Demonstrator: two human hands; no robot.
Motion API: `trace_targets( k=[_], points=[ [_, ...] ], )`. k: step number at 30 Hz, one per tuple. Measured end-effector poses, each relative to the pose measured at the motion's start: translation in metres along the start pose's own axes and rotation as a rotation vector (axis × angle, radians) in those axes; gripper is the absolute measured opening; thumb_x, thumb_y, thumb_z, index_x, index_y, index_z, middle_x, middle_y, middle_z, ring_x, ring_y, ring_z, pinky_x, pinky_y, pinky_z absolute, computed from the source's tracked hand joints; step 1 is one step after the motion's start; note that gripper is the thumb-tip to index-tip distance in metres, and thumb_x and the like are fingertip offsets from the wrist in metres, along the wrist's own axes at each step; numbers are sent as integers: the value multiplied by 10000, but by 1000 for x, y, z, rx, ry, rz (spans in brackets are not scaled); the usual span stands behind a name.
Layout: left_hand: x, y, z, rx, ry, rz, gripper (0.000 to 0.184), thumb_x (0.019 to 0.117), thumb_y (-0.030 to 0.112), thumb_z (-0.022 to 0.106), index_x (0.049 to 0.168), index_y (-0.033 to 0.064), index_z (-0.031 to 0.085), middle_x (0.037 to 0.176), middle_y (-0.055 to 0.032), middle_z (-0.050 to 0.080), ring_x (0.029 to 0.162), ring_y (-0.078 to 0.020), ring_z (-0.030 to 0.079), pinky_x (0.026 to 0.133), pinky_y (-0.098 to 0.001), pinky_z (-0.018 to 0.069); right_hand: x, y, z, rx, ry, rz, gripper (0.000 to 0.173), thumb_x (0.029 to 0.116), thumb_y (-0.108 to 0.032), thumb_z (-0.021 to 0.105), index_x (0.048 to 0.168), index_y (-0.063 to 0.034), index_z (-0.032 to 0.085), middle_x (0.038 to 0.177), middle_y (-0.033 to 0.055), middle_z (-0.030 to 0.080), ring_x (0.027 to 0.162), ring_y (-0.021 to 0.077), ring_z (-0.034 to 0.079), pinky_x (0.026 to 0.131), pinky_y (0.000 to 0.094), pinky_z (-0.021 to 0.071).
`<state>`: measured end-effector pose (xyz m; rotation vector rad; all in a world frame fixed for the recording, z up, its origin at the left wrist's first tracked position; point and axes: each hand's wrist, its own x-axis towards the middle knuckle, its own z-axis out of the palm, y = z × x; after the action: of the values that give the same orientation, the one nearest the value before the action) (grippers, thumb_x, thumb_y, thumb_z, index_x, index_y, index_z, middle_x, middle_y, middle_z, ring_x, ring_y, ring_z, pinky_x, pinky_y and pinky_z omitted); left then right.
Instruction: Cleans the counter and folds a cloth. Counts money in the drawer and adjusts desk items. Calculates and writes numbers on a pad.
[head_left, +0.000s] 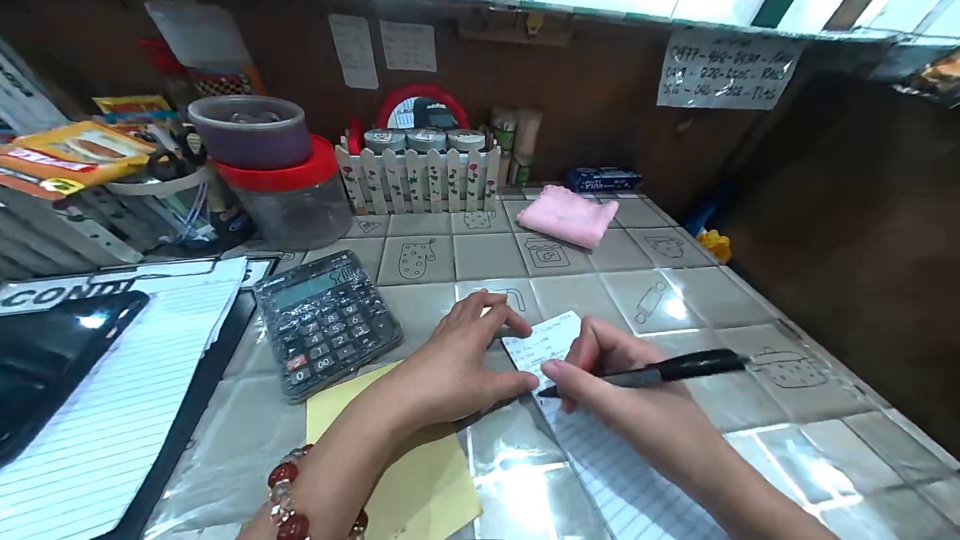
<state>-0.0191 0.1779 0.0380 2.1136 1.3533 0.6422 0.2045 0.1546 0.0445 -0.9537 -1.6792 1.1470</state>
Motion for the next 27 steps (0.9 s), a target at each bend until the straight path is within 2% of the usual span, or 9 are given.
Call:
trace_targets(
  k=[2,4,9,23,27],
  points=[
    [0,1,-2,5,-35,-25,562,790,538,814,1261,279,652,1594,-26,388,1502,-252,311,1167,-549,345,-3,9,2,-24,93,-13,287,897,-271,777,720,-137,595,639,19,600,538,98,592,482,205,498],
    [-1,2,-2,21,-47,-43,596,781,555,817,1280,285,637,1613,-17,364,1518,-249,286,1177,-539,337,-6,15,4,-28,153,-28,323,902,-286,766,685,-144,573,620,13,583,516,93,584,465,206,497],
    [-1,4,-3,55,-57,-49,623,778,568,815,1301,289,623,1626,2,345,1527,-234,266,1189,-524,322,-10,18,6,-94,175,-50,270,910,-244,707,688,-144,591,607,16,587,503,106,584,450,217,487],
    [0,2,-1,66,-50,-42,638,764,578,817,1305,296,627,1615,17,358,1520,-225,277,1186,-529,323,-10,18,5,-125,147,-82,268,904,-182,678,660,-151,572,586,-8,556,502,85,558,445,206,455],
    [0,1,-1,68,-49,-33,635,764,587,811,1300,300,628,1609,14,367,1518,-224,282,1184,-530,324,-9,18,6,-130,190,-112,248,897,-173,668,668,-155,572,576,-17,529,488,75,534,434,201,440]
  ],
)
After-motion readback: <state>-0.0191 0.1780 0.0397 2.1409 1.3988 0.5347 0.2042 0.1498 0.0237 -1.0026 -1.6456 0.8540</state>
